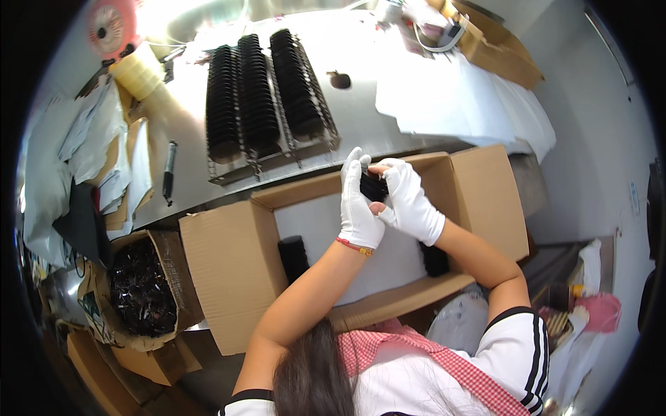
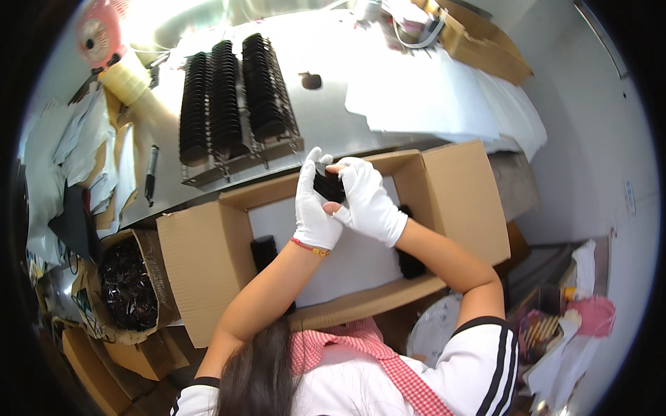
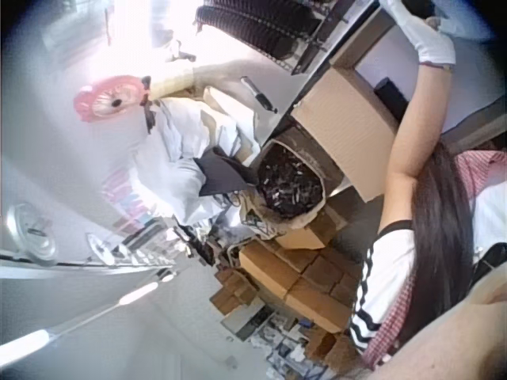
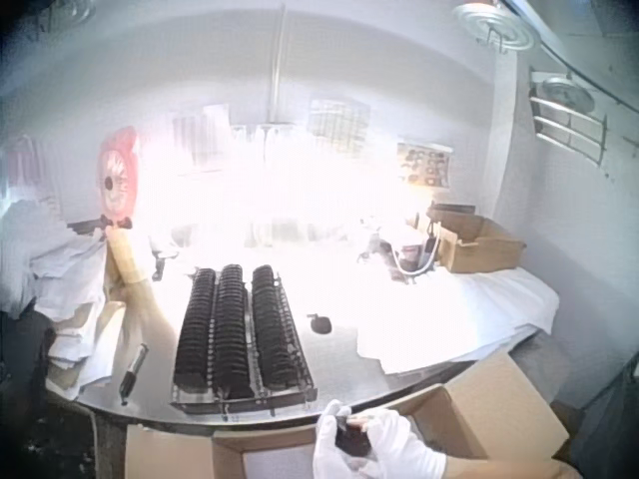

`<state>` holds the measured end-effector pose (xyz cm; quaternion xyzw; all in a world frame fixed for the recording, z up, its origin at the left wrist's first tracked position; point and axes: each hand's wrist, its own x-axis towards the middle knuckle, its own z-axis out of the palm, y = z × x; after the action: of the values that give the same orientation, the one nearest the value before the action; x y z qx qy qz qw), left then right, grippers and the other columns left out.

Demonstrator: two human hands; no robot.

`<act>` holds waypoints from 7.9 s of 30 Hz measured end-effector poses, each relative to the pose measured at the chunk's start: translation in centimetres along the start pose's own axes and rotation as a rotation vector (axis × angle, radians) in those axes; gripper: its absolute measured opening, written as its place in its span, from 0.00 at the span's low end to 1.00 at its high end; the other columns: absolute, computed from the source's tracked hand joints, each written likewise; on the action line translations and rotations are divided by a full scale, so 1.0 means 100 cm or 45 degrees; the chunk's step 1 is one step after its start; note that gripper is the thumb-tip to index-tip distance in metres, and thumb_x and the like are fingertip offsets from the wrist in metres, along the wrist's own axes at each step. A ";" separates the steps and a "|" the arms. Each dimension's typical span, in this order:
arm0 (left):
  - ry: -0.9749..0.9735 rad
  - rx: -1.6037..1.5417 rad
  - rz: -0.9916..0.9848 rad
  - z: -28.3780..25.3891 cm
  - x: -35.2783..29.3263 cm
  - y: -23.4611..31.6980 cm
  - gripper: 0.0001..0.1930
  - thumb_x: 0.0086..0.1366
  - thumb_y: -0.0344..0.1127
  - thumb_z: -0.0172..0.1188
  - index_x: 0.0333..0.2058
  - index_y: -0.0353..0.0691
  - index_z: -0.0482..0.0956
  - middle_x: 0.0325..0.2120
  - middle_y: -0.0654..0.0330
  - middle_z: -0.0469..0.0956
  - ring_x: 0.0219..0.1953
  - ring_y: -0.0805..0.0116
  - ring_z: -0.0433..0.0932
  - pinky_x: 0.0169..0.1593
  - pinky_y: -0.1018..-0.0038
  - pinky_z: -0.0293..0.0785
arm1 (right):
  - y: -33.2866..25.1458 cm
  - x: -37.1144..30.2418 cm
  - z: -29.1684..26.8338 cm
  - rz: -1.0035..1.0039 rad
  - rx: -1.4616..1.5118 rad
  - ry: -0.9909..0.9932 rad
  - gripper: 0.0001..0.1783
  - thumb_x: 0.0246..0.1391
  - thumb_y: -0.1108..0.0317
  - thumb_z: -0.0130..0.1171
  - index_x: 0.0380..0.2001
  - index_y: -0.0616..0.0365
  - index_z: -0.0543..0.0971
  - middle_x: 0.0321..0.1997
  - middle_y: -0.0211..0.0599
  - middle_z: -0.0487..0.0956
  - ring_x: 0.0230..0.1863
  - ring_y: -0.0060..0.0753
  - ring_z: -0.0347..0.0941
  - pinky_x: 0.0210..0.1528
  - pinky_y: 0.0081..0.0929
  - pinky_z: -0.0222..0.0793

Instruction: The person repeatedly picks up black sunglasses from a cardboard box, places them into a metal rack, and then removes them to return to the box. This cycle continues throughout the clip without a visible final assembly or packaging state.

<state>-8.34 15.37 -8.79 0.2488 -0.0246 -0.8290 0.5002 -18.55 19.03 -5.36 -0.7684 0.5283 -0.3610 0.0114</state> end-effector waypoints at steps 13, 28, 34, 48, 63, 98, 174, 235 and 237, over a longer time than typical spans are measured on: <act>-0.460 1.406 0.157 -0.050 -0.030 0.024 0.30 0.68 0.31 0.57 0.66 0.37 0.59 0.62 0.50 0.66 0.65 0.59 0.65 0.68 0.66 0.61 | 0.094 -0.057 -0.035 0.474 -0.513 -1.033 0.11 0.51 0.72 0.59 0.39 0.64 0.75 0.36 0.54 0.81 0.42 0.56 0.79 0.46 0.43 0.76; 0.257 2.498 0.830 -0.116 0.031 0.265 0.23 0.58 0.40 0.69 0.48 0.36 0.74 0.37 0.48 0.84 0.41 0.52 0.83 0.48 0.62 0.77 | 0.038 -0.013 -0.010 0.454 -0.771 -1.758 0.28 0.46 0.65 0.60 0.53 0.61 0.78 0.56 0.51 0.77 0.64 0.51 0.66 0.68 0.44 0.58; 0.044 2.125 0.774 -0.110 0.044 0.280 0.11 0.58 0.32 0.70 0.36 0.32 0.81 0.29 0.58 0.84 0.30 0.74 0.77 0.39 0.74 0.74 | -0.021 0.046 0.034 -0.005 0.332 -0.845 0.13 0.55 0.72 0.58 0.45 0.57 0.78 0.45 0.40 0.80 0.52 0.46 0.74 0.57 0.39 0.70; 0.041 2.083 0.805 -0.022 0.029 0.305 0.16 0.57 0.38 0.71 0.36 0.31 0.84 0.29 0.63 0.83 0.31 0.80 0.76 0.39 0.80 0.73 | -0.003 0.140 0.160 -0.325 -0.385 -0.519 0.19 0.56 0.66 0.59 0.51 0.60 0.79 0.54 0.40 0.80 0.56 0.41 0.76 0.58 0.33 0.72; -0.043 2.283 0.684 -0.099 0.044 0.297 0.10 0.58 0.34 0.71 0.33 0.33 0.83 0.25 0.68 0.80 0.29 0.82 0.72 0.36 0.80 0.71 | 0.083 -0.042 -0.042 1.103 0.209 -0.939 0.09 0.60 0.72 0.53 0.40 0.60 0.80 0.34 0.37 0.82 0.30 0.32 0.77 0.36 0.30 0.75; 0.081 2.736 1.584 -0.069 0.004 0.203 0.18 0.54 0.32 0.65 0.43 0.34 0.73 0.39 0.46 0.75 0.43 0.46 0.77 0.47 0.57 0.76 | -0.029 0.165 0.130 0.638 0.665 -0.171 0.37 0.44 0.69 0.72 0.58 0.63 0.69 0.56 0.46 0.74 0.60 0.36 0.69 0.63 0.28 0.64; -0.116 -0.140 0.091 -0.011 0.018 0.158 0.23 0.72 0.53 0.53 0.58 0.48 0.67 0.47 0.64 0.75 0.50 0.68 0.74 0.52 0.65 0.73 | -0.055 0.166 0.090 -0.053 0.101 -0.163 0.26 0.52 0.86 0.52 0.54 0.58 0.77 0.52 0.45 0.81 0.46 0.44 0.81 0.47 0.32 0.77; -0.098 1.804 0.817 -0.044 0.038 0.158 0.13 0.57 0.29 0.62 0.40 0.32 0.79 0.43 0.45 0.75 0.44 0.46 0.78 0.51 0.61 0.76 | 0.043 0.284 0.190 -0.471 -0.487 -0.144 0.31 0.46 0.83 0.56 0.58 0.61 0.74 0.57 0.50 0.78 0.57 0.48 0.76 0.60 0.35 0.72; -0.111 1.650 0.824 -0.040 0.038 0.162 0.13 0.56 0.29 0.62 0.40 0.32 0.79 0.42 0.46 0.76 0.43 0.49 0.79 0.50 0.63 0.76 | 0.028 0.276 0.170 -0.299 -0.267 -0.146 0.25 0.52 0.81 0.52 0.55 0.60 0.75 0.54 0.49 0.79 0.51 0.49 0.79 0.55 0.36 0.75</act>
<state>5.18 4.96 -9.07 0.4423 -0.6032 -0.4674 0.4713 -6.20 -11.05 -4.03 -0.8411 0.4682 -0.2583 -0.0810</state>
